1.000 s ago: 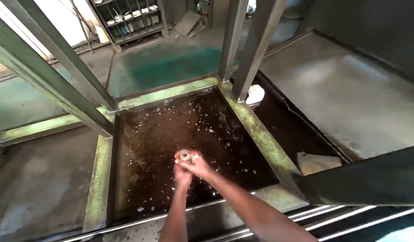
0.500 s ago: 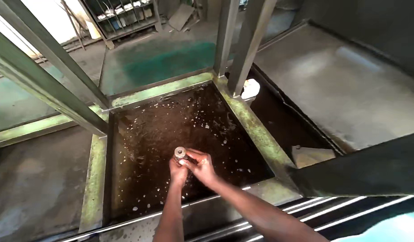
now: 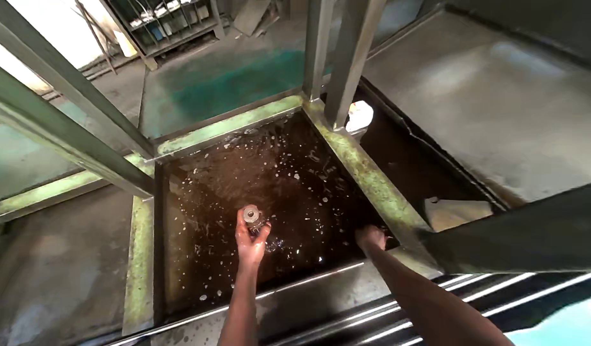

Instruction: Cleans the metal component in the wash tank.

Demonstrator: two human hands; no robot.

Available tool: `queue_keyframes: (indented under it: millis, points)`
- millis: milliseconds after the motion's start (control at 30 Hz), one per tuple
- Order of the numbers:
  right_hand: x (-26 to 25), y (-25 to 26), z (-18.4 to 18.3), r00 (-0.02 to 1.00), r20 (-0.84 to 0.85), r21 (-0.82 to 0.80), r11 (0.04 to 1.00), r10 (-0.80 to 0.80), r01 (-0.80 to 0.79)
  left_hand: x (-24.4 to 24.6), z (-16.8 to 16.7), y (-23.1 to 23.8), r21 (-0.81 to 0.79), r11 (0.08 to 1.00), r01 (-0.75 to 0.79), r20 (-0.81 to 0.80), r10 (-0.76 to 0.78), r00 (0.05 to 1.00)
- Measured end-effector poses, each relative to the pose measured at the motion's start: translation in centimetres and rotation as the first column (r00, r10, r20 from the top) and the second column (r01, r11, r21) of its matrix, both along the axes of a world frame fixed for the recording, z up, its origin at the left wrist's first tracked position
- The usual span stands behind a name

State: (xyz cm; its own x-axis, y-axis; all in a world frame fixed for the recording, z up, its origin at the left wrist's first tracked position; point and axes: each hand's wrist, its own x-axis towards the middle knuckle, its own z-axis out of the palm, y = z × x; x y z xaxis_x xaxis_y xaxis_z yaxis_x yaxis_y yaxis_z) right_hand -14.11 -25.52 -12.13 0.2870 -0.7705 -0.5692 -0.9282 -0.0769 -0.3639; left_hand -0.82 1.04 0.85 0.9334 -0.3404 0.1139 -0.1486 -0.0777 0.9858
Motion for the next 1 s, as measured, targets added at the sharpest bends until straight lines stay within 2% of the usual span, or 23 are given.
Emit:
queue_keyframes:
  millis: [33, 67, 100, 133, 167, 200, 233, 267, 333, 367, 433, 467, 533, 600, 633, 700, 767, 800, 833, 900, 933, 967, 1000]
  points:
    - [0.0, 0.3, -0.6, 0.999, 0.025, 0.042, 0.998, -0.048, 0.047, 0.2, 0.1, 0.1, -0.009, 1.000, 0.021, 0.037, -0.021, 0.999]
    - [0.7, 1.3, -0.7, 0.982, 0.125, 0.128, 0.984, -0.138, 0.122, 0.3, 0.1, 0.1, -0.005, 0.999, 0.033, 0.052, -0.033, 0.998]
    - [1.7, 2.8, -0.5, 0.916, 0.280, 0.309, 0.931, -0.286, 0.196, 0.2, 0.3, 0.1, 0.000, 1.000, 0.029, 0.045, -0.029, 0.999]
    - [3.2, 4.5, 1.0, 0.825, 0.366, 0.545, 0.818, -0.431, 0.185, 0.3, 0.2, 0.1, 0.006, 1.000, 0.021, 0.047, -0.021, 0.999]
    - [4.6, 5.8, 3.3, 0.740, 0.382, 0.756, 0.648, -0.553, 0.094, 0.4, 0.0, 0.0, 0.014, 1.000, 0.007, 0.067, -0.008, 0.998]
    - [6.0, 7.2, 6.3, 0.698, 0.387, 0.862, 0.506, -0.603, -0.041, 0.5, -0.1, 0.0, 0.033, 0.999, -0.010, 0.099, 0.007, 0.995]
    - [7.1, 8.3, 9.6, 0.680, 0.420, 0.890, 0.420, -0.602, -0.178, 0.7, -0.1, 0.0, 0.062, 0.998, -0.026, 0.126, 0.018, 0.992]
    - [7.8, 9.3, 12.8, 0.672, 0.492, 0.863, 0.410, -0.554, -0.294, 0.6, 0.1, 0.1, 0.105, 0.994, -0.036, 0.141, 0.021, 0.990]
    - [8.3, 9.9, 17.3, 0.654, 0.684, 0.700, 0.541, -0.322, -0.466, 0.5, 0.2, 0.0, 0.177, 0.984, -0.018, 0.129, -0.005, 0.992]
    - [8.3, 9.4, 18.1, 0.629, 0.748, 0.616, 0.571, -0.209, -0.542, 0.6, 0.2, -0.3, 0.191, 0.982, -0.011, 0.120, -0.013, 0.993]
    - [7.9, 7.2, 16.8, 0.580, 0.812, 0.501, 0.587, -0.065, -0.636, 0.7, 0.0, -0.7, 0.182, 0.983, -0.003, 0.073, -0.010, 0.997]
    - [7.6, 5.9, 15.1, 0.587, 0.809, 0.466, 0.633, -0.022, -0.619, 0.7, 0.1, -0.8, 0.157, 0.988, -0.005, 0.048, -0.003, 0.999]
    - [6.5, 3.6, 10.8, 0.719, 0.694, 0.398, 0.815, 0.032, -0.420, 0.5, 0.6, -0.7, 0.115, 0.993, 0.006, 0.003, -0.007, 1.000]
    - [4.6, 1.5, 6.5, 0.904, 0.427, 0.262, 0.956, 0.006, -0.130, 0.6, 0.9, -0.2, 0.121, 0.992, 0.037, -0.013, -0.036, 0.999]
    - [3.3, 0.9, 5.0, 0.959, 0.282, 0.196, 0.980, -0.017, -0.040, 0.7, 1.0, 0.2, 0.150, 0.987, 0.051, -0.013, -0.050, 0.999]
    - [1.2, 0.5, 2.9, 0.998, 0.058, 0.124, 0.992, -0.028, 0.021, 0.9, 1.2, 0.8, 0.234, 0.971, 0.048, 0.018, -0.053, 0.998]
    - [0.8, 1.3, 1.6, 0.998, 0.046, 0.180, 0.983, -0.043, 0.034, 1.2, 1.4, 1.0, 0.288, 0.958, -0.005, 0.070, -0.016, 0.997]
    - [1.4, 2.3, 1.1, 0.987, 0.132, 0.280, 0.959, -0.092, 0.052, 1.4, 1.4, 1.0, 0.290, 0.957, -0.026, 0.084, 0.001, 0.996]
    - [2.2, 3.7, 1.0, 0.937, 0.274, 0.471, 0.879, -0.219, 0.068, 1.5, 1.3, 0.9, 0.267, 0.963, -0.035, 0.089, 0.011, 0.996]
    - [4.8, 6.9, 4.2, 0.798, 0.379, 0.803, 0.595, -0.469, -0.031, 1.3, 0.9, 0.6, 0.175, 0.983, -0.064, 0.060, 0.054, 0.997]
    - [6.1, 8.3, 6.9, 0.758, 0.408, 0.866, 0.478, -0.508, -0.145, 1.2, 0.8, 0.4, 0.124, 0.988, -0.087, 0.032, 0.083, 0.996]
    - [7.1, 9.3, 9.7, 0.733, 0.459, 0.874, 0.401, -0.502, -0.274, 1.2, 0.9, 0.3, 0.089, 0.990, -0.113, 0.004, 0.113, 0.994]
    - [7.8, 10.1, 12.5, 0.706, 0.546, 0.834, 0.367, -0.450, -0.411, 1.1, 1.0, 0.2, 0.068, 0.989, -0.128, -0.040, 0.131, 0.991]
